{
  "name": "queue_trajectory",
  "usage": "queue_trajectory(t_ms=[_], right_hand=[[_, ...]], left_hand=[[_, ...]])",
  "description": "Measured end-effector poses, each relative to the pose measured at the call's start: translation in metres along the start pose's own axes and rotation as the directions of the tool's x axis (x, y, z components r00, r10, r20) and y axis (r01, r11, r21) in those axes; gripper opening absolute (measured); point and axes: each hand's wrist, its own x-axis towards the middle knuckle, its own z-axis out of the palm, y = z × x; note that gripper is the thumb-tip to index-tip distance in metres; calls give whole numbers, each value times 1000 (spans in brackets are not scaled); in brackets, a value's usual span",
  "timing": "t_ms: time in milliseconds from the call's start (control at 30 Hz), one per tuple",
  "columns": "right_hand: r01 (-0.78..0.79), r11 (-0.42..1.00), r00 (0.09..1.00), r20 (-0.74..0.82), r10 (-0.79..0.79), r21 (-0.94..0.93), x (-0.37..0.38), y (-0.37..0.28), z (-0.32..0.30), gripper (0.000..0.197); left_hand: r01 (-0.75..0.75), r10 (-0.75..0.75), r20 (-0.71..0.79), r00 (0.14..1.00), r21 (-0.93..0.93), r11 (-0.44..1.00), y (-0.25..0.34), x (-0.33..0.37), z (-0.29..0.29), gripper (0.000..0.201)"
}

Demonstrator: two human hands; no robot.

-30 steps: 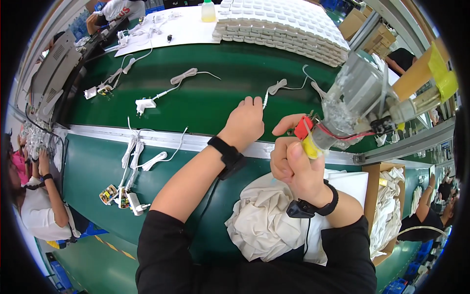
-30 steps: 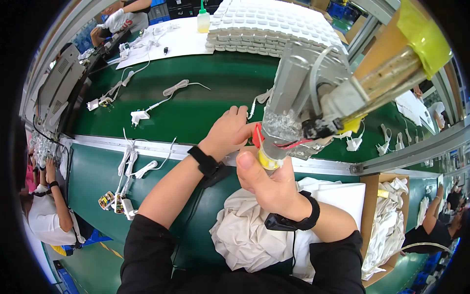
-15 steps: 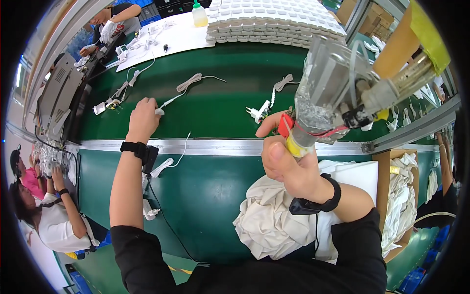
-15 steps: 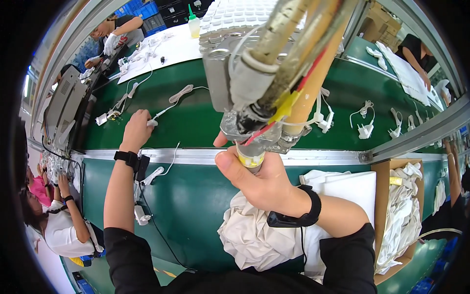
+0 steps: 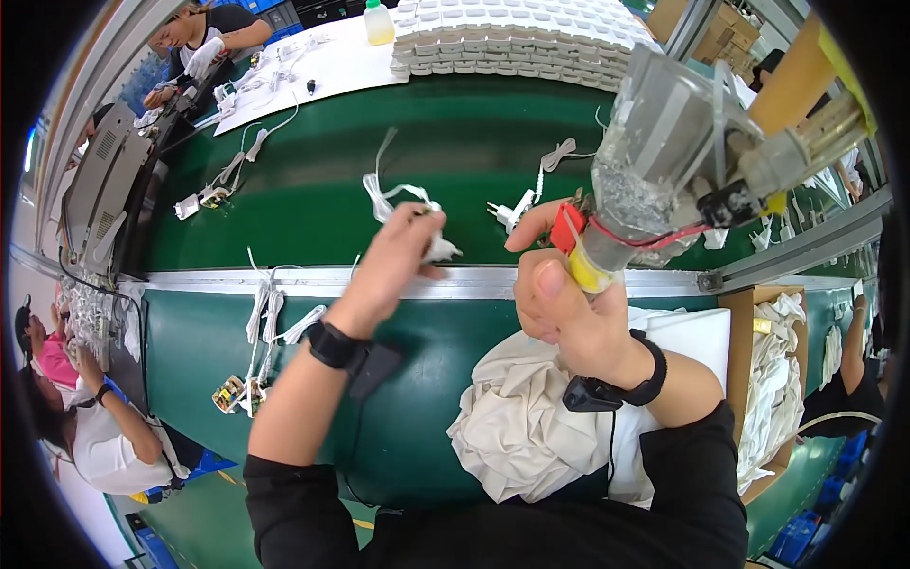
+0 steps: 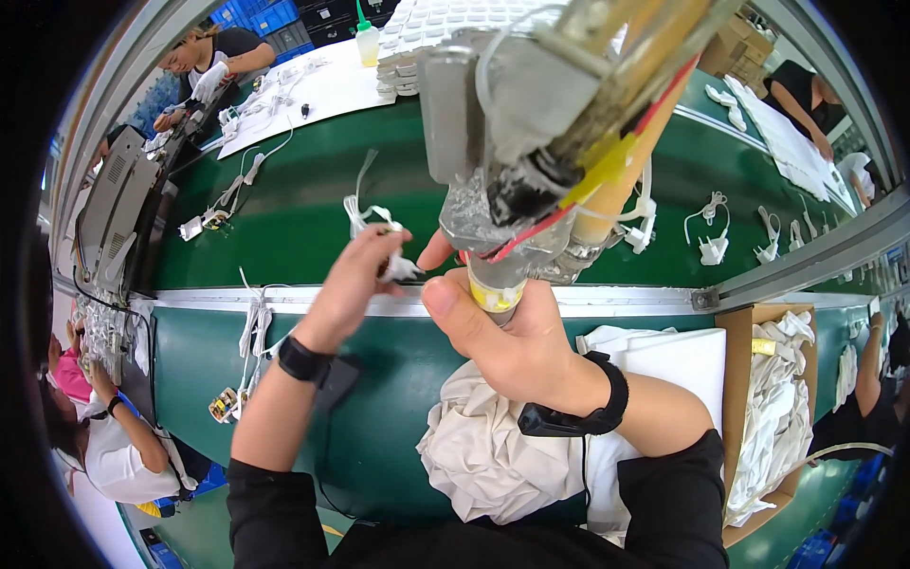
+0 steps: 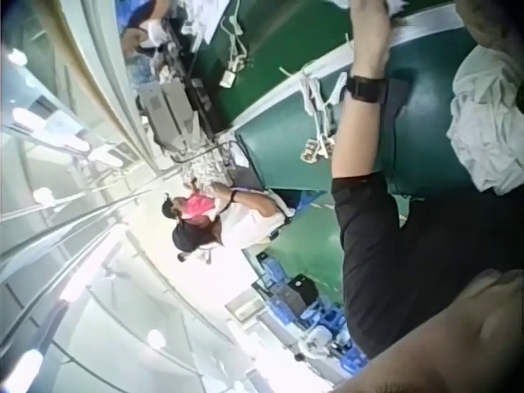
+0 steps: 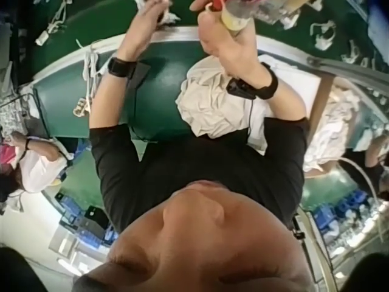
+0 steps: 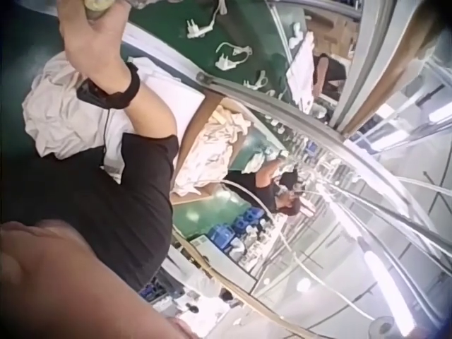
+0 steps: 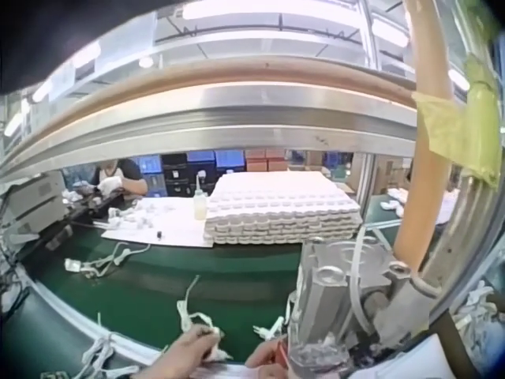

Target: Assembling electronic components and wiring onto circuit boards at an assembly line station.

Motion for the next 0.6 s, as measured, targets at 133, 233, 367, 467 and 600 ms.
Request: queue_trajectory(t_ms=[133, 233, 367, 467, 600], right_hand=[[-9, 1000, 1000, -13, 9, -11, 5, -3, -4, 47], [10, 999, 999, -47, -11, -35, 7, -4, -7, 47], [43, 996, 996, -74, -48, -77, 12, 0, -13, 47], [52, 994, 995, -82, -60, -91, 13, 4, -15, 46], [65, 993, 996, -62, -71, -94, 13, 9, -18, 42]], left_hand=[[99, -82, 124, 989, -134, 986, -21, -34, 43, 33], [199, -158, 272, 949, -132, 971, -29, -57, 62, 36], [324, -120, 480, 869, -370, 871, -49, -73, 76, 39], [341, -30, 546, 837, -478, 809, -59, -72, 76, 39], [273, 48, 577, 816, -457, 847, -61, -71, 74, 39]])
